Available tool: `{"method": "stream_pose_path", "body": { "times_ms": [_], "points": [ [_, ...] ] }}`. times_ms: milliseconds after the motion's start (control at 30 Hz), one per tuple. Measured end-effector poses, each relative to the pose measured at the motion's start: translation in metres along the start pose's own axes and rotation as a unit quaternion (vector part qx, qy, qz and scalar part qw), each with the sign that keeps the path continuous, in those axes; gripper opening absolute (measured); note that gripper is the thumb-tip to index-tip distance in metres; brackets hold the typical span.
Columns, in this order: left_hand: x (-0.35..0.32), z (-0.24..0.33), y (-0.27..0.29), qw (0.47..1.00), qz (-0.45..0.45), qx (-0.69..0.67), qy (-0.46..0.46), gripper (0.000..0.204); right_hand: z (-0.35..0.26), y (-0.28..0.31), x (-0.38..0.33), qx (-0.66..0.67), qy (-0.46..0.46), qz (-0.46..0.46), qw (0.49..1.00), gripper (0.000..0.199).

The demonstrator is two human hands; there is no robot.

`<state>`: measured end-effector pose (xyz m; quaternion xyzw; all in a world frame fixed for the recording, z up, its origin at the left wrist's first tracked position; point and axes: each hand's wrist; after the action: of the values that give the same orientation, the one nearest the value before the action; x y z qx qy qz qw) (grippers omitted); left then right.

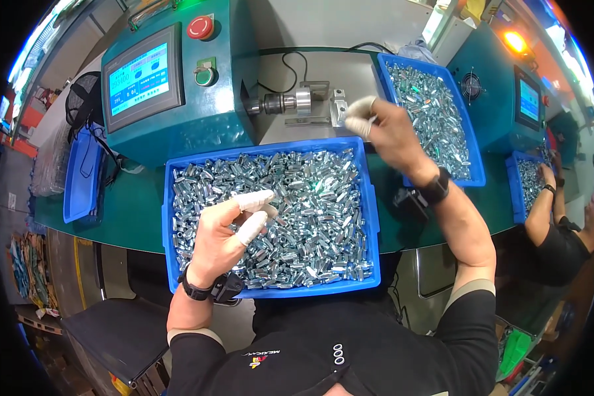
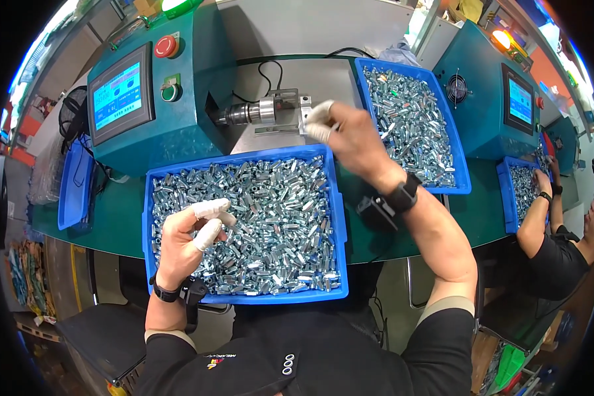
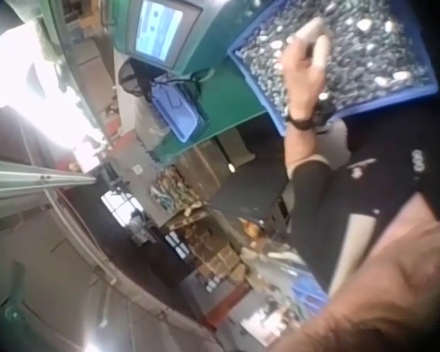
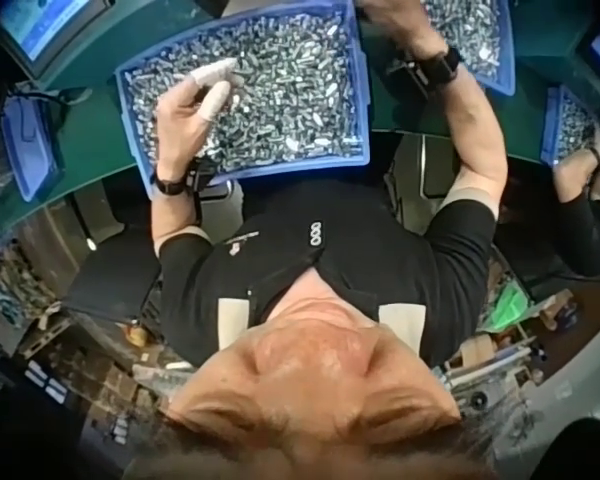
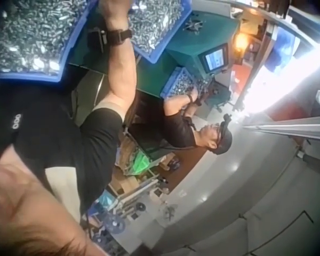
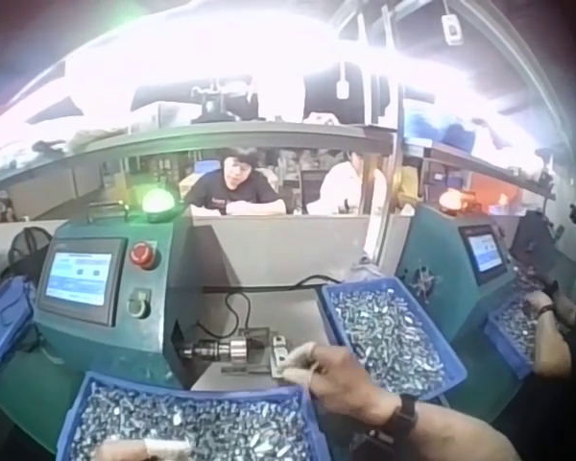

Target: The person picks up a metal part from a blue tray, inserts it into a machine, and presses a button. After the machine cycles, the person removes the part and places it into a different blue tray.

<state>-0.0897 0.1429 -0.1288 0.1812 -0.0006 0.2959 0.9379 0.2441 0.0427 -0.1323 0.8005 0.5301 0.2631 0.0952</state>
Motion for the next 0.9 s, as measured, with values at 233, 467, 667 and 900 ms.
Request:
{"method": "stream_pose_path", "body": {
  "times_ms": [233, 467, 667, 900],
  "points": [
    [0.002, -0.003, -0.002, 1.000, 0.002, -0.010, 0.000, 0.029, 0.027, 0.009, 0.035, -0.079, 0.023, 0.065, 0.995, 0.016],
    [0.001, 0.000, 0.001, 1.000, -0.010, 0.003, 0.009, 0.032, 0.032, 0.009, 0.043, -0.125, 0.015, 0.052, 0.991, 0.016],
    [0.002, 0.001, 0.000, 1.000, 0.000, 0.013, -0.011, 0.029, 0.027, 0.021, 0.046, -0.124, 0.049, -0.012, 0.991, 0.015],
    [0.002, -0.002, -0.002, 1.000, -0.001, -0.004, -0.005, 0.029, 0.028, 0.019, 0.049, -0.161, 0.089, -0.014, 0.983, 0.014]
  ]
}}
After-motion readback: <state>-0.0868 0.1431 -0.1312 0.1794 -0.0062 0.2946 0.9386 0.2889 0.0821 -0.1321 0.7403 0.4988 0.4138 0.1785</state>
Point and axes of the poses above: each hand's wrist, its own x-axis towards the middle knuckle, its own y-axis out of the back of the hand, z = x × y, and after that the axes turned 6 degrees about x, right-handed
